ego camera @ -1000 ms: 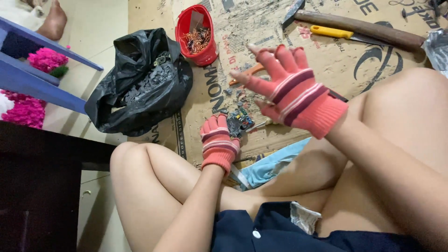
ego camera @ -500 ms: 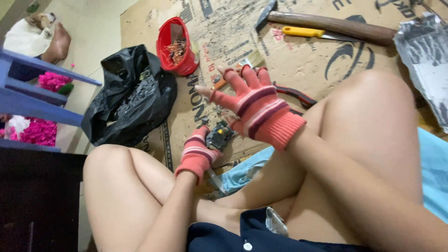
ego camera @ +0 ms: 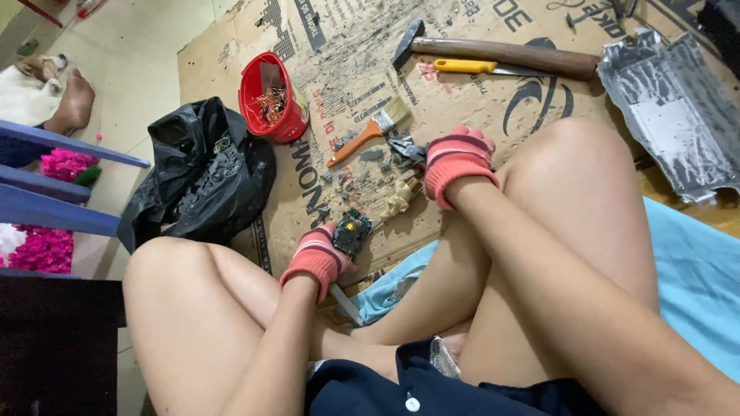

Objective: The person sits cross-legged on the floor and uses a screwdriver to remove screws from a small circuit board. They then use pliers to pull off components and place them into a black plastic bag. The person repeats this process with multiple components.

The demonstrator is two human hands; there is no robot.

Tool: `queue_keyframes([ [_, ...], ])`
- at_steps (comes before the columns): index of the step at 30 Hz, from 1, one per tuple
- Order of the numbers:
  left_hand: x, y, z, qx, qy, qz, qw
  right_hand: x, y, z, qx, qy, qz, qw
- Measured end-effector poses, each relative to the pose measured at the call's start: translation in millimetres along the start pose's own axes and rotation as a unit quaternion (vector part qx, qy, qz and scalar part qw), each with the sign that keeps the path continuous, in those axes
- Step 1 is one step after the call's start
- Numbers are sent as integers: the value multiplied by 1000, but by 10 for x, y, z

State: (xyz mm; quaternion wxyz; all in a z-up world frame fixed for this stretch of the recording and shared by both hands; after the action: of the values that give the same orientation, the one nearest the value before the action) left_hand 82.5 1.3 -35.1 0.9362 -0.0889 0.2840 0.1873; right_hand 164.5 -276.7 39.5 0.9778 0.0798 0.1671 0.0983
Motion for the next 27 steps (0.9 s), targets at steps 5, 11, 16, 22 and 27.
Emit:
queue_keyframes([
  [5,107,69,-101,11,11,3,1000,128,70,-158,-10,4,-22,1000],
  [11,193,72,-77,-25,0,-9,1000,253,13,-241,-23,-6,-59,998],
  [16,284,118,-167,-62,4,-14,998,268,-74,-387,-38,-1,-95,995],
  [22,399,334,-218,-137,11,18,990,400,-46,-613,-82,13,-89,993],
  [27,389,436,-199,-205,1,56,977,328,-64,-556,155,75,-197,965],
])
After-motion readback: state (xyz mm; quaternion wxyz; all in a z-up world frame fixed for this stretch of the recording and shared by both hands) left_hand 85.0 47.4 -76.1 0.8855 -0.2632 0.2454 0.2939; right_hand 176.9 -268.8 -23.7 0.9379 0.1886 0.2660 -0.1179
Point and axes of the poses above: each hand's wrist, its own x-axis towards the middle knuckle, its own z-axis out of the back of the hand, y = z × x, the point moved 7 cm from there along x, towards the middle knuckle, and after that the axes turned 6 degrees about -x, right-handed, at the moved point
